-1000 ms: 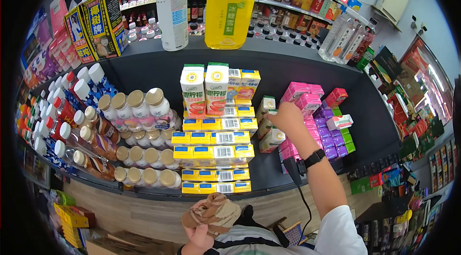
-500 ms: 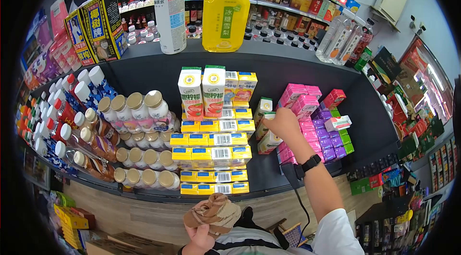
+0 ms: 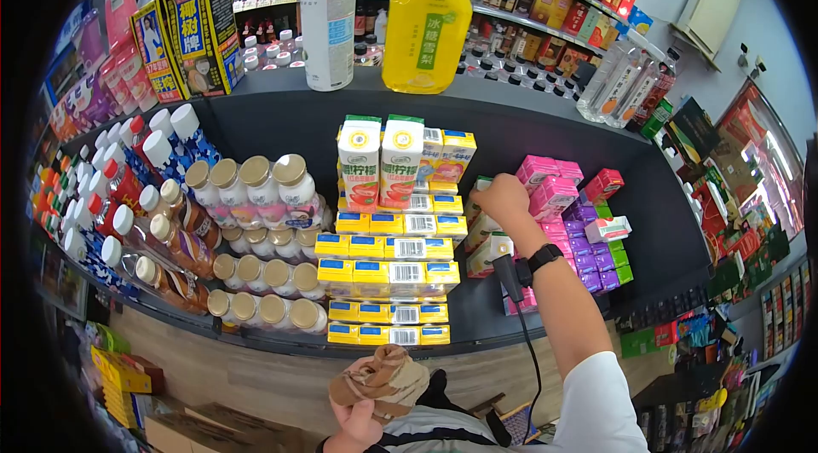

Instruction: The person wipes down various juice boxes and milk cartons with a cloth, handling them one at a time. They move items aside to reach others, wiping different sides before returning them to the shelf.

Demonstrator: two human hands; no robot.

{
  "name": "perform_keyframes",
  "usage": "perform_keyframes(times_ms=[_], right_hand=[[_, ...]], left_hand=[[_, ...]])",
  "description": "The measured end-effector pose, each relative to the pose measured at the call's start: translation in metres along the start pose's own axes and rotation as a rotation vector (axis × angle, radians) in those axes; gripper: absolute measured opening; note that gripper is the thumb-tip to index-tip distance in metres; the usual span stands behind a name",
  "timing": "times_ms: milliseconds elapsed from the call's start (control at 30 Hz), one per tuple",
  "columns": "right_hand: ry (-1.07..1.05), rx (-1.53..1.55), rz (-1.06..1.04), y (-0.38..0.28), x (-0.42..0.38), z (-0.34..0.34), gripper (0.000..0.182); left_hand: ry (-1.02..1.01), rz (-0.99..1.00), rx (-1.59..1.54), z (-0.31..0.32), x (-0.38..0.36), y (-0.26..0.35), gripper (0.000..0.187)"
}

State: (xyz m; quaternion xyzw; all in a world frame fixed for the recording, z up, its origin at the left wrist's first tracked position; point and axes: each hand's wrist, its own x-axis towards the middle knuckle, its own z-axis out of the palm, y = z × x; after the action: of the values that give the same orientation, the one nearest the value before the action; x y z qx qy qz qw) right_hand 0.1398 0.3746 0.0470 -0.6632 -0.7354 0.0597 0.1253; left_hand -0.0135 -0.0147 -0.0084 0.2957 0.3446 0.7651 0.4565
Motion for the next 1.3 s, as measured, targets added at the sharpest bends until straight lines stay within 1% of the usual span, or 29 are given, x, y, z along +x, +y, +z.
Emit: perform_keyframes(times_ms=[67,200,400,467,567,600,767,900,1000,1100,1200,1300], right_hand=[[-0.005,-0.006,0.008,0.002,-0.001,0.001,0.052],[-0.016,-0.025,0.036,0.005,-0.003,0.002,0.048],[-0.044,-0.025,0.066,0.003,-0.007,-0.001,0.052],[-0.071,-0.035,0.023,0.007,-0.011,-0.009,0.054],[-0.16,-0.083,-0.031,0.012,-0.03,-0.028,0.056],[-0.201,-0.105,-0.049,0.014,-0.036,-0.031,0.057],[-0.154,-0.071,-0.06,0.021,-0.042,-0.024,0.058],[-0.137,-0.033,-0.053,0.022,-0.045,-0.023,0.06],[-0.102,-0.018,-0.002,0.021,-0.054,-0.032,0.062],[-0.032,-0.011,-0.005,0.022,-0.084,-0.049,0.063],[-0.093,0.0,-0.064,0.026,-0.119,-0.049,0.059],[-0.017,0.06,-0.06,0.035,-0.125,-0.024,0.054]], left_hand=[[0.109,-0.025,-0.078,0.008,0.0,0.005,0.064],[0.116,-0.053,-0.064,0.003,-0.001,0.008,0.062],[0.12,-0.04,-0.085,0.004,-0.001,0.004,0.061],[0.131,-0.029,-0.07,0.002,-0.005,0.001,0.062],[-0.02,0.028,0.047,-0.016,-0.008,-0.012,0.06],[-0.023,0.024,0.041,-0.015,-0.007,-0.01,0.059],[-0.04,0.031,0.069,-0.005,-0.005,-0.004,0.057],[0.004,0.024,0.019,-0.01,-0.011,-0.012,0.055],[0.018,0.024,0.033,-0.011,-0.015,-0.013,0.054],[0.013,0.051,0.048,-0.008,-0.014,-0.012,0.054],[-0.024,0.062,0.072,-0.002,-0.009,-0.008,0.055],[-0.038,0.037,0.066,-0.002,-0.006,-0.007,0.056]])
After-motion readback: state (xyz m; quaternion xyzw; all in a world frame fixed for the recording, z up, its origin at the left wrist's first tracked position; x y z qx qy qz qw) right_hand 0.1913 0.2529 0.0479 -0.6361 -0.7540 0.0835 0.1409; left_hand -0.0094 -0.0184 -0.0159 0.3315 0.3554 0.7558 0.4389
